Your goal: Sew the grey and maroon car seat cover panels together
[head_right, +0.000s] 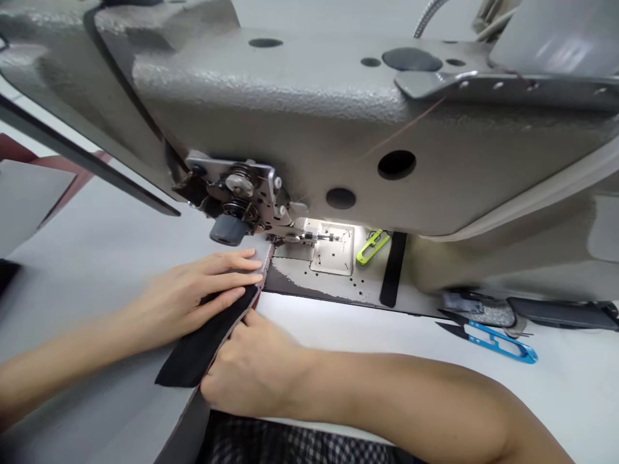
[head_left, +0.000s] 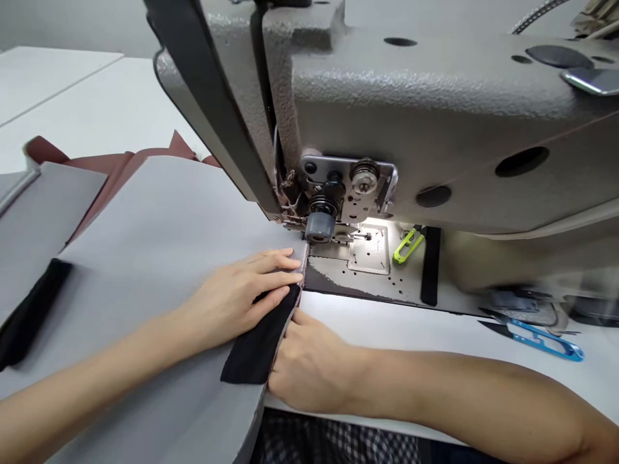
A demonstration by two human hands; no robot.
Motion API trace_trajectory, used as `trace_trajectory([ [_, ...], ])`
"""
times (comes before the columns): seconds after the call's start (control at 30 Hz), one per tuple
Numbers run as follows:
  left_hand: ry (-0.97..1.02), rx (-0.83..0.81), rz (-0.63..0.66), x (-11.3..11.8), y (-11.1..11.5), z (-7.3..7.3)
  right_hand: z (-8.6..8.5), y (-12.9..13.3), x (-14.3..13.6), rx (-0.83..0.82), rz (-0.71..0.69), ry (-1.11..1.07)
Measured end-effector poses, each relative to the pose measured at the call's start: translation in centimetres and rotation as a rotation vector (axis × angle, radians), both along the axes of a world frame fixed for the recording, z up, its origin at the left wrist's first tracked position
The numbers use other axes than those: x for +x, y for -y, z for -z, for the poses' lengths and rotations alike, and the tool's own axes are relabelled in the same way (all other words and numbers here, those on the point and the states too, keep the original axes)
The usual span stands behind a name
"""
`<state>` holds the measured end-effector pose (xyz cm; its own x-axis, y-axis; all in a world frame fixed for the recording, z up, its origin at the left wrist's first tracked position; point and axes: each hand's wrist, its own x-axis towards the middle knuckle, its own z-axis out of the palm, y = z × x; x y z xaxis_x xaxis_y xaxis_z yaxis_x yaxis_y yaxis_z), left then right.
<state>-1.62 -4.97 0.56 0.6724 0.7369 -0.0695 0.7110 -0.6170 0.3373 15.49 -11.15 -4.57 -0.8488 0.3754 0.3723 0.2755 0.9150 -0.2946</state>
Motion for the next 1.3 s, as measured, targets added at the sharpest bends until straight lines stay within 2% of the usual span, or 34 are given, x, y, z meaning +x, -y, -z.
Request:
trace_trajectory([
  [0.23, 0.002, -0.028, 0.014, 0.1, -1.5, 0.2, 0.0, -1.2, 0.0, 0.058, 0.082, -0.007],
  [0.57, 0.024, 0.02, 0.042, 0.5, -3.2, 0.5, 0.7, -2.8, -0.2, 0.08, 0.152, -0.022],
  [0.83, 0.041, 0.037, 0.053, 0.9, -4.3, 0.1, 1.1, -4.0, 0.1, 0.025, 0.154, 0.029],
  [0.93, 0.042, 0.079, 0.051, 1.0, -4.2, 0.5, 0.6, -3.7, 0.5, 0.064, 0.142, 0.022],
  [1.1, 0.072, 0.266, 0.077, 1.0, -3.1, 1.0, -1.0, -1.8, 1.2, 0.257, 0.056, -0.019],
  [1.17, 0.03, 0.31, 0.111, 0.9, -2.2, 0.8, -1.0, -1.3, 1.1, 0.262, 0.095, -0.033],
  [1.3, -0.022, 0.293, 0.126, 0.6, -0.9, 0.2, -0.3, -0.8, 0.4, 0.214, 0.148, -0.014],
])
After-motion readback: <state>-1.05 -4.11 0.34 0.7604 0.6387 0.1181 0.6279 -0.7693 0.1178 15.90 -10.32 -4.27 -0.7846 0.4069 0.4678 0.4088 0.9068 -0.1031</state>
